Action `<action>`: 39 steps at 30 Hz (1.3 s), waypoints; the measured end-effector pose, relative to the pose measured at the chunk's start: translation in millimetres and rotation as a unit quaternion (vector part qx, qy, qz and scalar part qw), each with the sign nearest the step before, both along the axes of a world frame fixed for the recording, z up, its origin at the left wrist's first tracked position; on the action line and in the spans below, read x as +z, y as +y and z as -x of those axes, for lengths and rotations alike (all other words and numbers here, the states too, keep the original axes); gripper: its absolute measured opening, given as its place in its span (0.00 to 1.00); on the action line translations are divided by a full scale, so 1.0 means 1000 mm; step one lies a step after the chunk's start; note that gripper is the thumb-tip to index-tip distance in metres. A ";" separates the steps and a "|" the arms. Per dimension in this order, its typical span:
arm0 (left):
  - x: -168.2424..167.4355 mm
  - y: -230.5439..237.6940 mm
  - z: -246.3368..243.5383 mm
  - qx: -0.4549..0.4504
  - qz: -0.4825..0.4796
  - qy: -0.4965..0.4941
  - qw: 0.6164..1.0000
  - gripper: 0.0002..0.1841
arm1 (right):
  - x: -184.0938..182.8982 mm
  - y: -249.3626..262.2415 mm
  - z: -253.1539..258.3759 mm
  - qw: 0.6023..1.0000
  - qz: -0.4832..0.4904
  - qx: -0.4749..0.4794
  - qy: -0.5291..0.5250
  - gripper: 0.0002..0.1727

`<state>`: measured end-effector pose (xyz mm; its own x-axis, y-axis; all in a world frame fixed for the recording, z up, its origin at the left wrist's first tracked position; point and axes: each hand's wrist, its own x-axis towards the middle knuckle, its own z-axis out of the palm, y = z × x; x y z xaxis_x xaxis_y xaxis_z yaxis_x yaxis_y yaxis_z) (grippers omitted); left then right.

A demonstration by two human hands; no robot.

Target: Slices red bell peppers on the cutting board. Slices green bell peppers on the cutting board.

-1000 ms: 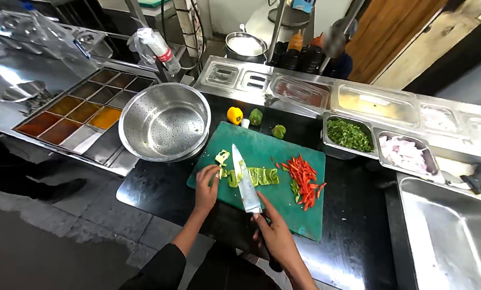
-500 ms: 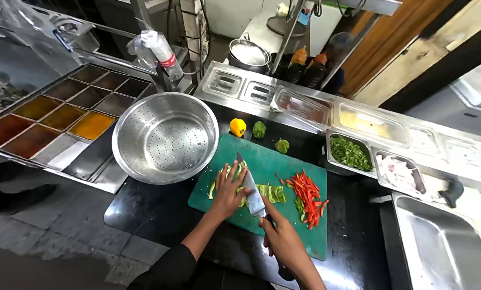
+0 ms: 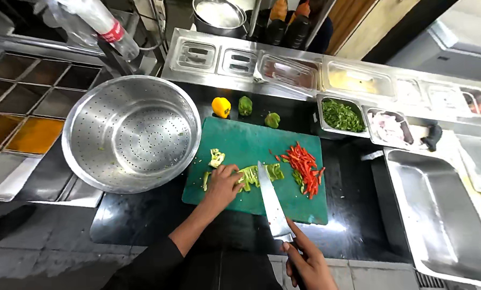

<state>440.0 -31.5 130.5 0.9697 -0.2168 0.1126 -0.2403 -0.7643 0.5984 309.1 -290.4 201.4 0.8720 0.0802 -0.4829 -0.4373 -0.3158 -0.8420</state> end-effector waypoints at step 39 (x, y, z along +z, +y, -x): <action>0.022 -0.009 -0.084 0.125 0.064 0.146 0.979 0.18 | -0.026 -0.003 0.002 0.985 -0.065 -0.158 -0.021 0.33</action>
<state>524.1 -40.8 152.9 0.9857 0.0293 -0.1658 0.1398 -0.6913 0.7089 307.3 -293.4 175.5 0.8824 -0.1394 -0.4493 -0.4602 -0.0577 -0.8859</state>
